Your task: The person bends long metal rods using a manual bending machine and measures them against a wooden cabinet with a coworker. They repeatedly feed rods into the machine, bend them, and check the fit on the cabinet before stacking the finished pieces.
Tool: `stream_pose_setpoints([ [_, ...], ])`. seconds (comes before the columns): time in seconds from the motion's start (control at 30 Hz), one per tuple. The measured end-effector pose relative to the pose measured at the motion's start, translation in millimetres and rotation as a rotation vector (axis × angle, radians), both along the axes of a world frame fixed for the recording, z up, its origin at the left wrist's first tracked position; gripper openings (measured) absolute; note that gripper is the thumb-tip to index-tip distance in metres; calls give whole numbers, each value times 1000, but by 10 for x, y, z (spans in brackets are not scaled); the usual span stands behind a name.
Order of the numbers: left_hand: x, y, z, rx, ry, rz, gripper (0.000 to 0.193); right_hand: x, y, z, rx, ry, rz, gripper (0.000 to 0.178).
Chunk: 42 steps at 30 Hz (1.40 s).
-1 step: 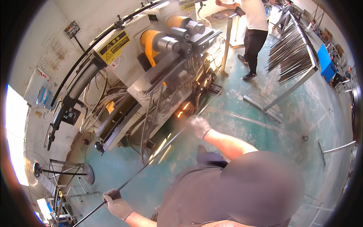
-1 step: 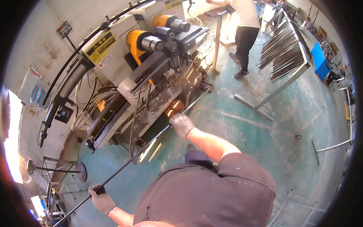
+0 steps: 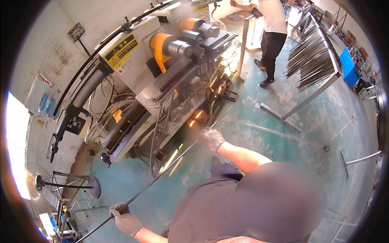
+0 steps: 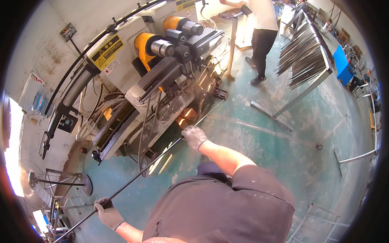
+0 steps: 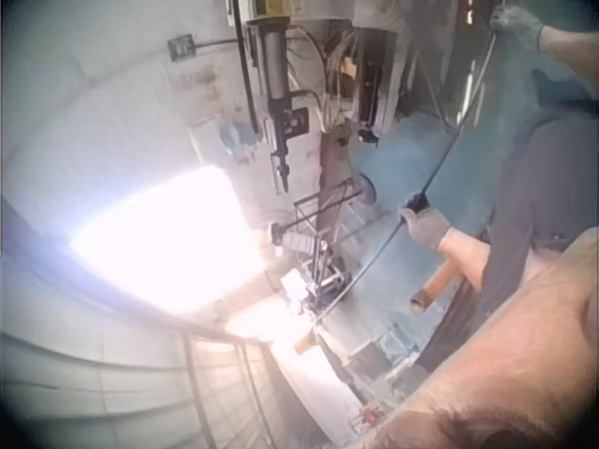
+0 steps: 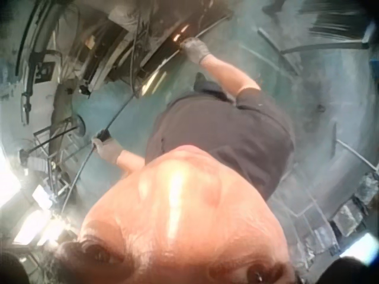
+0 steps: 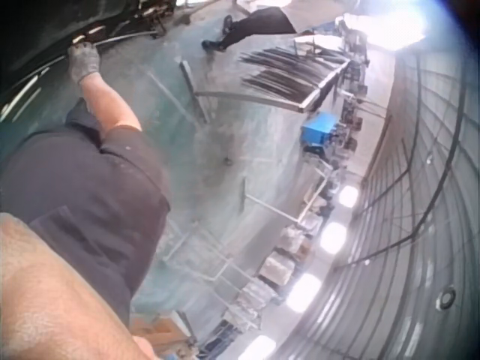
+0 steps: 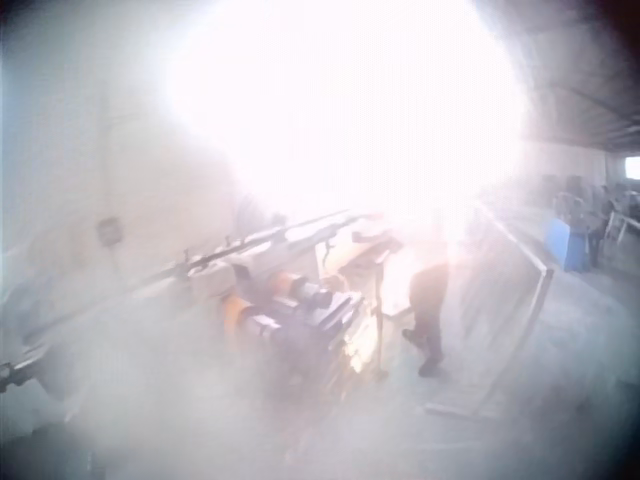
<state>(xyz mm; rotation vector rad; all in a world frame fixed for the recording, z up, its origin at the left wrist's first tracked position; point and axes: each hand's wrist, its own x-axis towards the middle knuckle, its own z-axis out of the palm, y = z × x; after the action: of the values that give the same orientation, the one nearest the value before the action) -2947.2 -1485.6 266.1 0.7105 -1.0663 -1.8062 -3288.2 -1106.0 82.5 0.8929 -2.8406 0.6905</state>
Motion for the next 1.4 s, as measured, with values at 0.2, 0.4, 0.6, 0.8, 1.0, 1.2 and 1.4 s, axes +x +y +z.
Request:
stream_pose_setpoints([
  [0.2, -850, 582, 520, -270, -154, -125, 22, 69, -9, -271, 68, -282, -8, 20],
  [0.4, -1554, 861, 622, -327, -197, -183, 21, -121, 40, -369, -22, -287, 31, 20],
  [0.6, -1775, 852, 646, -316, -159, -94, 24, -390, 348, -413, 16, -299, -5, 19],
  [0.8, -1896, 1074, 544, -336, -249, -182, 24, -470, 418, -522, 38, -328, -8, 19],
  [1.0, -2138, 1297, 448, -483, -391, -426, 21, -399, 162, -573, 44, -442, 66, 22],
  [1.2, -2340, 1391, 436, -678, -437, -584, 17, -325, 65, -670, 56, -414, 84, 23],
  [1.4, -2344, 1441, 487, -618, -492, -767, 11, -326, 46, -809, 110, -527, 52, 27],
])
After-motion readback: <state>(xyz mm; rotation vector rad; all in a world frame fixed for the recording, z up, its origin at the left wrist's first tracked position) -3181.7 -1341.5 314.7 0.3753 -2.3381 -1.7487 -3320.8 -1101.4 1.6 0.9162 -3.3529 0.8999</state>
